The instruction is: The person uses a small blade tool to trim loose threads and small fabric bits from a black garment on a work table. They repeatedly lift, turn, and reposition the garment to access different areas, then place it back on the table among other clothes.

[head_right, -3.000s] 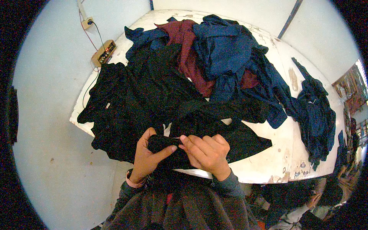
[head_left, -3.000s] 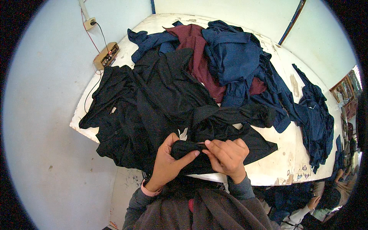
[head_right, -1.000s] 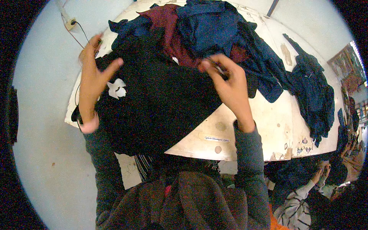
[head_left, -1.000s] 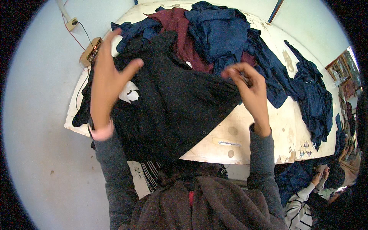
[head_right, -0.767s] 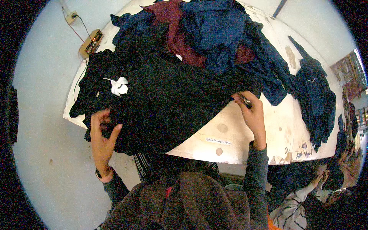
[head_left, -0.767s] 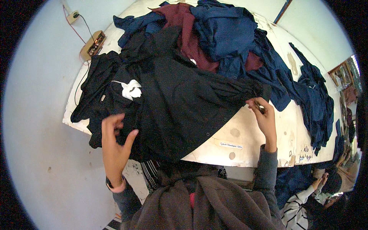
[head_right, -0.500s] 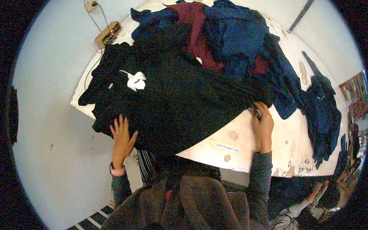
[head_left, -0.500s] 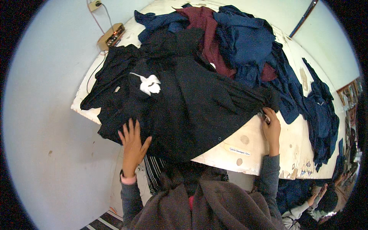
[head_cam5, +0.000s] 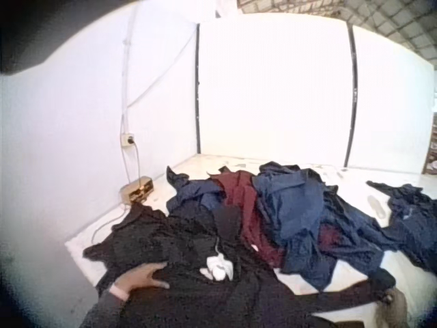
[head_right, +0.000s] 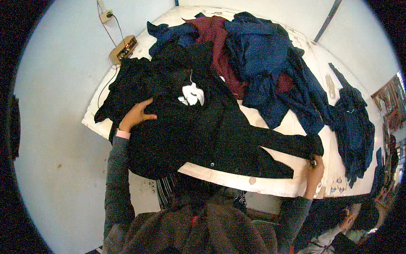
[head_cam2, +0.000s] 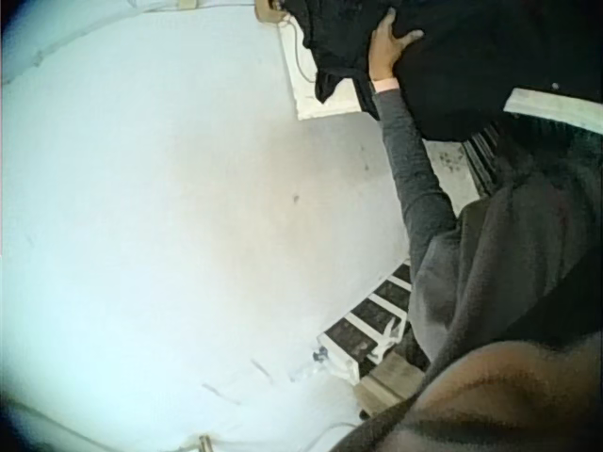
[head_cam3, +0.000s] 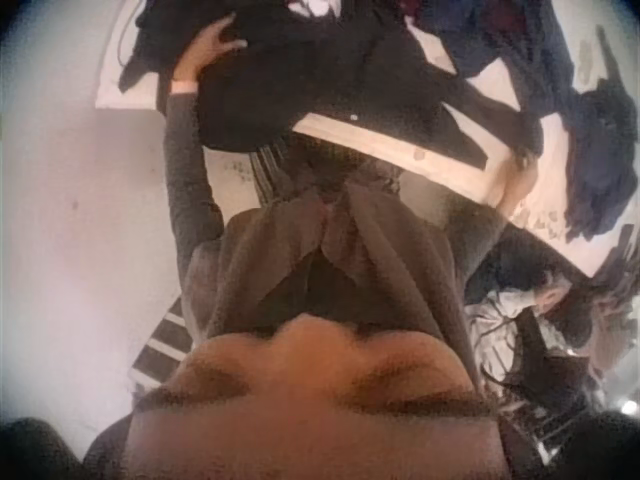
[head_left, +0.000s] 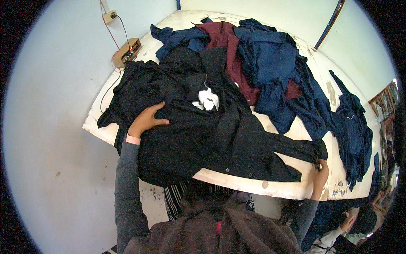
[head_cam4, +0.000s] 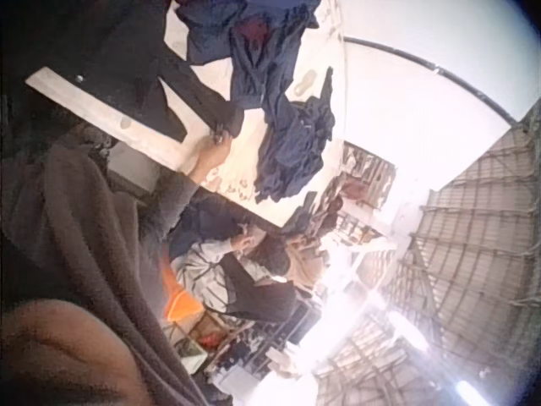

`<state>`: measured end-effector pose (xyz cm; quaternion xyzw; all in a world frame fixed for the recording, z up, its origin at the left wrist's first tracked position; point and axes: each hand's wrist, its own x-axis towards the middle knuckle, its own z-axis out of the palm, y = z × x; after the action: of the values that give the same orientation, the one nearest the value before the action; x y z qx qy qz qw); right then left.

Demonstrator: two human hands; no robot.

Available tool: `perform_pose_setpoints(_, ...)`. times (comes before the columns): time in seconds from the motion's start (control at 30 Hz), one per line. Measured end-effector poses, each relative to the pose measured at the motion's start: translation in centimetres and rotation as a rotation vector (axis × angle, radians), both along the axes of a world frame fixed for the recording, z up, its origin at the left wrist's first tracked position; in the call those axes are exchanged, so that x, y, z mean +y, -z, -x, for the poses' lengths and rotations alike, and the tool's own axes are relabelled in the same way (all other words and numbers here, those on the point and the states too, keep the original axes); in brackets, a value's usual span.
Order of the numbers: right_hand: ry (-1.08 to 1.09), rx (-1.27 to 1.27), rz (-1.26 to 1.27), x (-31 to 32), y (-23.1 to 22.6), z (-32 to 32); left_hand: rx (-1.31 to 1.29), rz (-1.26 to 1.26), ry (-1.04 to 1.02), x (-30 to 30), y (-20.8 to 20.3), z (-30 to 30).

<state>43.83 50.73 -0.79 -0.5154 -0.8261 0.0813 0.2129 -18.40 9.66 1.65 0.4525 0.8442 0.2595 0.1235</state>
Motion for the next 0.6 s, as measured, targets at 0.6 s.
perform_pose_setpoints(0.6, -0.608, 0.209, 0.456, -13.1, -9.8, 13.4, -0.418, -0.526, -0.763, -14.3, 0.3, -20.2)
